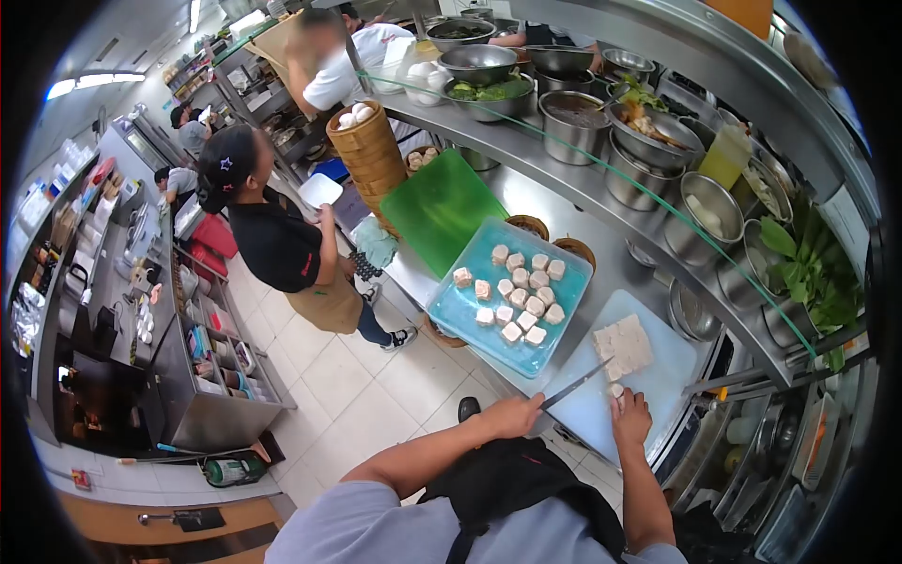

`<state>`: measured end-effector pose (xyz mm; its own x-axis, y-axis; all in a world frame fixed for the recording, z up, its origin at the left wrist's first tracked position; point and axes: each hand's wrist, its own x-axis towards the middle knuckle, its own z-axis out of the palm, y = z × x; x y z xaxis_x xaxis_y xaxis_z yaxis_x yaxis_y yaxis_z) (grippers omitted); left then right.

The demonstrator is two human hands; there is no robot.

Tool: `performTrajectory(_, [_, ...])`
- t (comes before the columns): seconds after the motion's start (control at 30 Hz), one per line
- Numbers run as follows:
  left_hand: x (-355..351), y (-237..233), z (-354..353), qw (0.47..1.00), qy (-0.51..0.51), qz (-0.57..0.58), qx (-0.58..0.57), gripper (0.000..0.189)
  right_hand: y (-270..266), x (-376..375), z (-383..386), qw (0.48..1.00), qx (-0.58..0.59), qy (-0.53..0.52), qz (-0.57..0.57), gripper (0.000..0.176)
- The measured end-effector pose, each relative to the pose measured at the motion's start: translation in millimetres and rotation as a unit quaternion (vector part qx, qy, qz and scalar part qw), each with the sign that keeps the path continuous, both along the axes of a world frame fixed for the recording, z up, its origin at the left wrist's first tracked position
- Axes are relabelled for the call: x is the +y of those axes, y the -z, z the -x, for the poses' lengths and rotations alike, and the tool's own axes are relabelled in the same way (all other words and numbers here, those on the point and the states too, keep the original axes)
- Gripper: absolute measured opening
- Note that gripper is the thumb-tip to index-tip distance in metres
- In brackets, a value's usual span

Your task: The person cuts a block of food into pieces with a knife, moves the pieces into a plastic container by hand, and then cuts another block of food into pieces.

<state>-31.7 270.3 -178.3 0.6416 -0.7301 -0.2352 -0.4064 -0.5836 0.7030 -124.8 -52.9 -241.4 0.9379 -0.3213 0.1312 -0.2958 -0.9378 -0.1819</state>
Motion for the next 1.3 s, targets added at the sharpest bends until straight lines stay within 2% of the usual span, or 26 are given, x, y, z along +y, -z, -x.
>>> performTrajectory(0.1, [2.7, -17.3, -11.6, 0.999, 0.043, 0.006, 0.026, 0.028, -5.7, -0.5, 5.8, 0.999, 0.001, 0.014, -0.029, 0.038])
performTrajectory(0.17, [8.3, -34.9, -24.5, 0.999, 0.028, 0.006, 0.040, 0.027, -12.3, -9.8, 14.2, 0.998, 0.003, 0.041, -0.043, 0.036])
performTrajectory(0.23, [18.8, -51.9, -37.1, 0.998, 0.034, 0.020, 0.043, 0.027, -13.3, -14.6, 20.6, 0.985, -0.048, 0.059, -0.157, 0.030])
performTrajectory(0.27, [26.9, -59.4, -43.0, 0.999, 0.021, 0.025, 0.036, 0.027, -18.9, -15.0, 20.2, 0.985, -0.044, 0.068, -0.150, 0.030])
performTrajectory(0.33, [45.6, -72.7, -50.0, 0.998, 0.008, 0.028, 0.051, 0.027, -30.6, -9.1, 11.1, 0.922, -0.104, 0.186, -0.323, 0.028])
performTrajectory(0.4, [63.8, -83.9, -62.8, 0.998, -0.011, 0.027, 0.060, 0.027, -100.7, 20.4, -33.1, 0.919, -0.145, 0.121, -0.346, 0.027])
performTrajectory(0.5, [89.8, -84.3, -70.9, 0.996, 0.023, -0.019, 0.088, 0.026, -186.1, 81.5, -126.7, 0.914, -0.207, -0.028, -0.347, 0.030])
performTrajectory(0.57, [100.6, -70.4, -72.7, 0.995, 0.079, -0.023, 0.064, 0.026, -214.2, 126.5, -191.2, 0.934, -0.195, -0.124, -0.271, 0.037])
performTrajectory(0.6, [102.7, -70.3, -75.3, 0.995, 0.081, -0.021, 0.062, 0.026, -209.1, 144.5, -221.1, 0.942, -0.175, -0.160, -0.236, 0.038])
performTrajectory(0.67, [105.8, -72.5, -80.4, 0.989, 0.111, -0.053, 0.083, 0.026, -186.8, 184.2, -276.7, 0.921, -0.181, -0.254, -0.231, 0.039])
performTrajectory(0.73, [108.9, -81.8, -84.9, 0.988, 0.111, -0.056, 0.093, 0.026, -179.8, 222.7, -310.0, 0.938, -0.086, -0.296, -0.157, 0.039])
performTrajectory(0.87, [119.9, -88.2, -91.7, 0.988, 0.107, -0.043, 0.106, 0.026, -119.1, 254.2, -362.0, 0.934, -0.015, -0.350, -0.071, 0.039])
performTrajectory(0.97, [132.0, -86.0, -94.9, 0.991, 0.098, -0.027, 0.090, 0.026, -103.4, 264.8, -380.8, 0.959, -0.034, -0.282, 0.019, 0.039])
performTrajectory(1.1, [140.1, -88.9, -104.0, 0.988, 0.097, -0.039, 0.114, 0.027, -95.4, 254.6, -398.3, 0.967, -0.015, -0.248, 0.060, 0.040])
performTrajectory(1.17, [140.5, -81.1, -106.1, 0.989, 0.096, -0.027, 0.107, 0.026, -92.6, 248.0, -405.3, 0.966, -0.048, -0.235, 0.095, 0.040])
performTrajectory(1.2, [140.8, -75.8, -108.3, 0.988, 0.104, -0.026, 0.110, 0.026, -94.6, 249.5, -406.3, 0.968, -0.044, -0.228, 0.097, 0.040])
performTrajectory(1.3, [137.7, -70.1, -111.8, 0.990, 0.108, -0.012, 0.086, 0.027, -109.0, 249.9, -386.6, 0.965, -0.171, -0.196, -0.019, 0.035])
